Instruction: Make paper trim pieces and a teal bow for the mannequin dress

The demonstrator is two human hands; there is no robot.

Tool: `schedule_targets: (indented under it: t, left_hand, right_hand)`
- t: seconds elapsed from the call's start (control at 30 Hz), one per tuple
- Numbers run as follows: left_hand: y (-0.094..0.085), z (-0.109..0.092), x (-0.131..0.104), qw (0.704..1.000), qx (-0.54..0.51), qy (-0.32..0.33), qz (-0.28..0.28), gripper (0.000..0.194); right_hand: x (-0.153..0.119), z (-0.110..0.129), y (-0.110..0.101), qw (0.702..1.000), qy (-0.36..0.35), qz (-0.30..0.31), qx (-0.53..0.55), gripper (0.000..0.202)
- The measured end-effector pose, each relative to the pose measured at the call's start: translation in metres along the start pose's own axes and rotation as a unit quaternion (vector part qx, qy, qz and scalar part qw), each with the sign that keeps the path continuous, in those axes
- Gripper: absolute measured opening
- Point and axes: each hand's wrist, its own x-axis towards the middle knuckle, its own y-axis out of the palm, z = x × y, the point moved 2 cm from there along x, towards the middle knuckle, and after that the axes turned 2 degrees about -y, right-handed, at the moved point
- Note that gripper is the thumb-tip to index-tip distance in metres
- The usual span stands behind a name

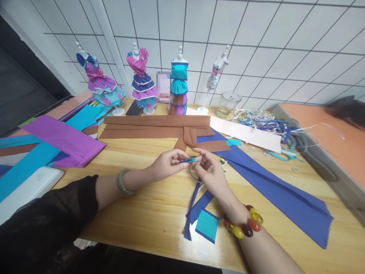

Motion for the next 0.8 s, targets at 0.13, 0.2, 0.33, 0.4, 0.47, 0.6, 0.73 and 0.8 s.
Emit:
schedule_targets:
  t: [0.13, 0.2, 0.33, 0.4, 0.47, 0.6, 0.73, 0.8]
  left_hand:
    - [0.002, -0.003, -0.004, 0.994, 0.095, 0.041, -0.024, 0.026]
    - [0.001, -0.002, -0.003, 0.994, 0.095, 0.044, -0.029, 0.022]
    - [0.0, 0.002, 0.0, 0.998, 0.059, 0.02, -0.014, 0.021]
    - [-0.001, 0.004, 0.001, 0.999, 0.038, -0.003, -0.011, 0.023]
    - [-0.002, 0.004, 0.002, 0.999, 0.016, -0.023, -0.016, 0.024]
    - [-0.004, 0.001, 0.005, 0.999, -0.018, -0.039, -0.019, 0.023]
    - [-0.004, -0.001, 0.006, 0.998, -0.03, -0.05, -0.015, 0.022]
    - [-0.004, 0.0, 0.006, 0.998, -0.041, -0.051, -0.008, 0.023]
  right_hand:
    - [-0.002, -0.002, 0.003, 1.0, 0.014, 0.008, 0.019, 0.036]
    - [-0.004, -0.003, 0.005, 0.999, 0.016, 0.017, 0.022, 0.037]
    - [-0.005, -0.002, 0.006, 0.999, 0.016, 0.025, 0.018, 0.037]
    - [-0.005, -0.002, 0.006, 0.999, 0.019, 0.024, 0.018, 0.037]
    - [-0.004, -0.001, 0.005, 0.999, 0.021, 0.024, 0.017, 0.038]
    - [-0.003, -0.001, 0.003, 1.0, 0.019, 0.016, 0.004, 0.039]
    - [-0.001, 0.0, 0.002, 1.0, 0.014, 0.011, 0.001, 0.038]
    - [-0.001, 0.001, 0.002, 1.0, 0.017, 0.015, -0.002, 0.038]
